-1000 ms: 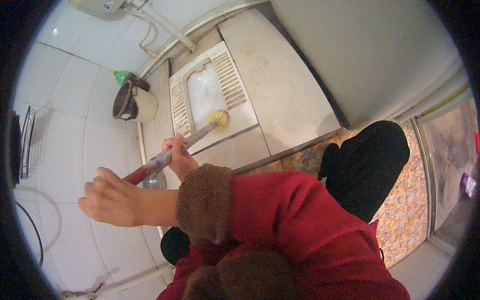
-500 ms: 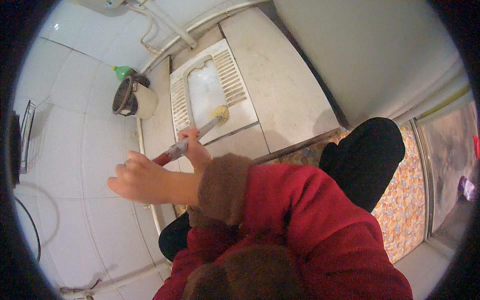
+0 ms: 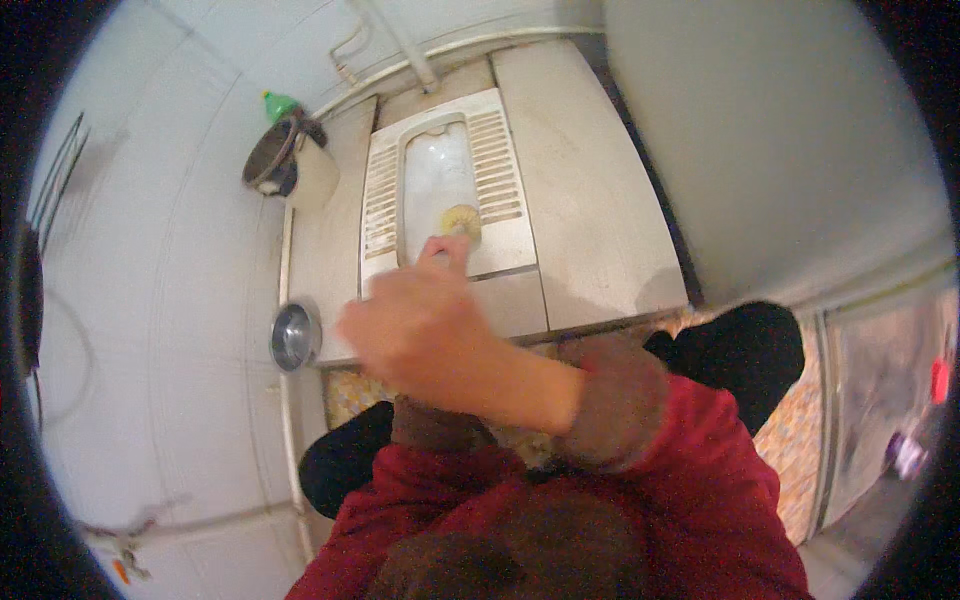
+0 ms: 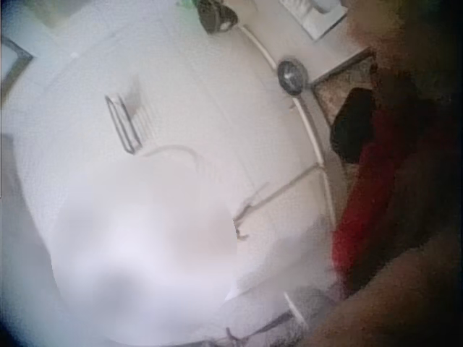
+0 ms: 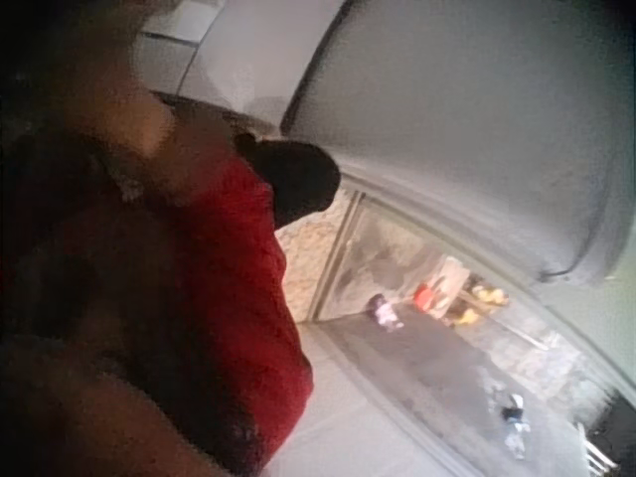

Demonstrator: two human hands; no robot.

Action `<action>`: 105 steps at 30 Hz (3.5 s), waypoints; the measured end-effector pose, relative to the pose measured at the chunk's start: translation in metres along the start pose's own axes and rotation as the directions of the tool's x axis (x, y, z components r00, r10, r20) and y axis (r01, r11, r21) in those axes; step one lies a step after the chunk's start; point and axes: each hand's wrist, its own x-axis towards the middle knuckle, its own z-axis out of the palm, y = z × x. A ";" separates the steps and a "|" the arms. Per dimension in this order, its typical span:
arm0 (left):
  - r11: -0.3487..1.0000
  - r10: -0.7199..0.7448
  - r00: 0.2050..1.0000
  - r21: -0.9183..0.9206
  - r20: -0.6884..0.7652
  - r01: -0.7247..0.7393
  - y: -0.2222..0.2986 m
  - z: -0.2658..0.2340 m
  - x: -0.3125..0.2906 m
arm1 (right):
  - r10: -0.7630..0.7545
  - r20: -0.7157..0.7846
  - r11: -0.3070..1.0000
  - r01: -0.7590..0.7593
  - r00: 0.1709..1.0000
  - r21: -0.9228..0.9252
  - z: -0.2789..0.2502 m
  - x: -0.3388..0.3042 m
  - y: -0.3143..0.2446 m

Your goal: The person scrubs a squat toilet with a long-handled brush, repeatedly moving the brush inside the bowl and along the surrounding tiled platform. The person adjusts grip and angle to reach different areas of the fixture.

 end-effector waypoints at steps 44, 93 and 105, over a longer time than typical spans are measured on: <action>0.992 -0.126 0.923 -0.072 -0.363 0.107 -0.014 0.041 0.020 | 0.628 0.713 0.768 -0.394 0.311 -0.504 -0.084 0.065 0.126; 0.917 -0.177 0.983 0.354 -0.048 0.182 -0.028 0.007 0.021 | 0.575 0.658 0.802 -0.174 0.486 -0.572 -0.025 0.016 0.039; 0.959 -0.235 0.966 0.139 -0.109 0.249 -0.029 0.035 0.037 | 0.532 0.592 0.774 -0.064 0.606 -0.630 -0.012 0.018 0.075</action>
